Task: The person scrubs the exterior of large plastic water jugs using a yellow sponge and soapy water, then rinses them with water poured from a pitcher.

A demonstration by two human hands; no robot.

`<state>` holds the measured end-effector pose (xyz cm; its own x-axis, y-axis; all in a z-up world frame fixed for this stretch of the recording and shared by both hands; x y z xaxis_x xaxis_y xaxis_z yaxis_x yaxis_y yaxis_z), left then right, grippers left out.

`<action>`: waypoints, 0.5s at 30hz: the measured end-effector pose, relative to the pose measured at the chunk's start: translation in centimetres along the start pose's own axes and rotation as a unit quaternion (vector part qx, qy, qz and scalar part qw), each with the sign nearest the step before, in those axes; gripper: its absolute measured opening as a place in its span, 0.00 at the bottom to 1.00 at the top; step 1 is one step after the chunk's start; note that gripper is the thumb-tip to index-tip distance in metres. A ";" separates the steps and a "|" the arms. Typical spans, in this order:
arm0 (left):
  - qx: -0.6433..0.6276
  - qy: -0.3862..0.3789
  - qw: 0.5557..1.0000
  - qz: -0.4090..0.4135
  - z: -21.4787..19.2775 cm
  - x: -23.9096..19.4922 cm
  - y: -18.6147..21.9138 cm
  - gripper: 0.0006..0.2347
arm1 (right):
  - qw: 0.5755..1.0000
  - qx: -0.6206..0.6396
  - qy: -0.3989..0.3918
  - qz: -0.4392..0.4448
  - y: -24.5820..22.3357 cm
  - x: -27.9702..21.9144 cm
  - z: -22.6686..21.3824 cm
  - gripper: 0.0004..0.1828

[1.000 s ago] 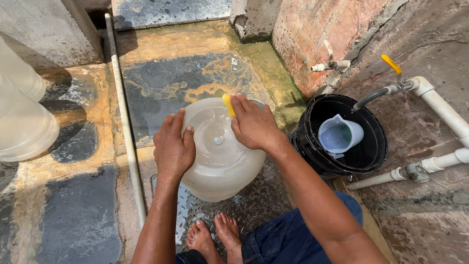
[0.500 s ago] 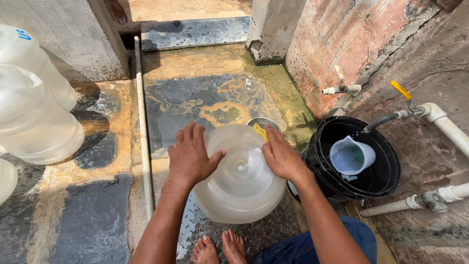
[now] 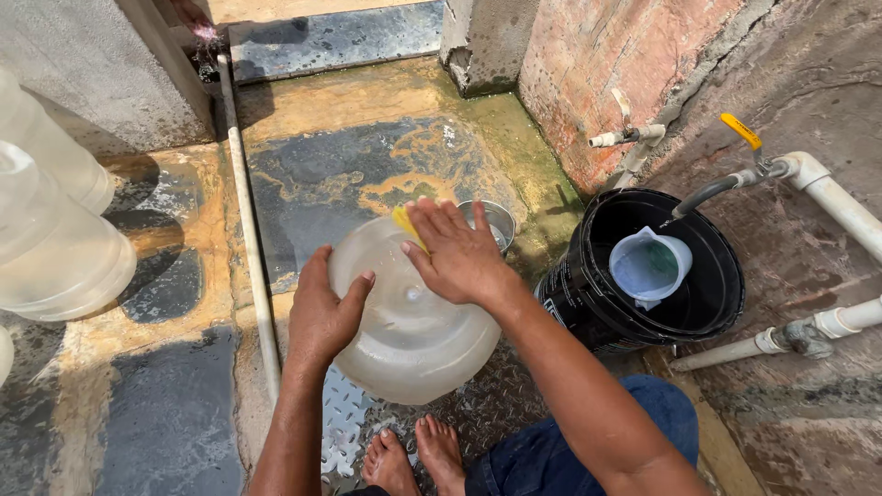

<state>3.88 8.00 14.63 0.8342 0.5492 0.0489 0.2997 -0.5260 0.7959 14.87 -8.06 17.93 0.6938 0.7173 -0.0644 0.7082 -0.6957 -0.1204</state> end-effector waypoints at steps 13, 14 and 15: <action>0.239 -0.010 0.967 0.086 0.5 0.0 4.9 0.38 | 0.980 0.186 0.063 0.003 6.1 -8.6 1.6 0.38; 0.253 -0.015 0.963 0.095 0.5 0.7 5.7 0.39 | 0.982 0.178 0.061 -0.008 5.9 -8.0 1.2 0.38; 0.225 -0.034 0.969 0.095 0.9 0.8 5.7 0.38 | 0.984 0.171 0.053 -0.002 6.0 -7.4 1.1 0.38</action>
<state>6.71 4.87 18.70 0.9179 0.3793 0.1166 0.2970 -0.8516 0.4320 13.78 -17.50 16.59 0.7137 0.6994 0.0389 0.6379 -0.6260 -0.4486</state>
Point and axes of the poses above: each hand's wrist, its own x-axis towards the middle knuckle, its own z-axis out of the palm, y = z × x, the point moved 10 cm from there along x, towards the middle knuckle
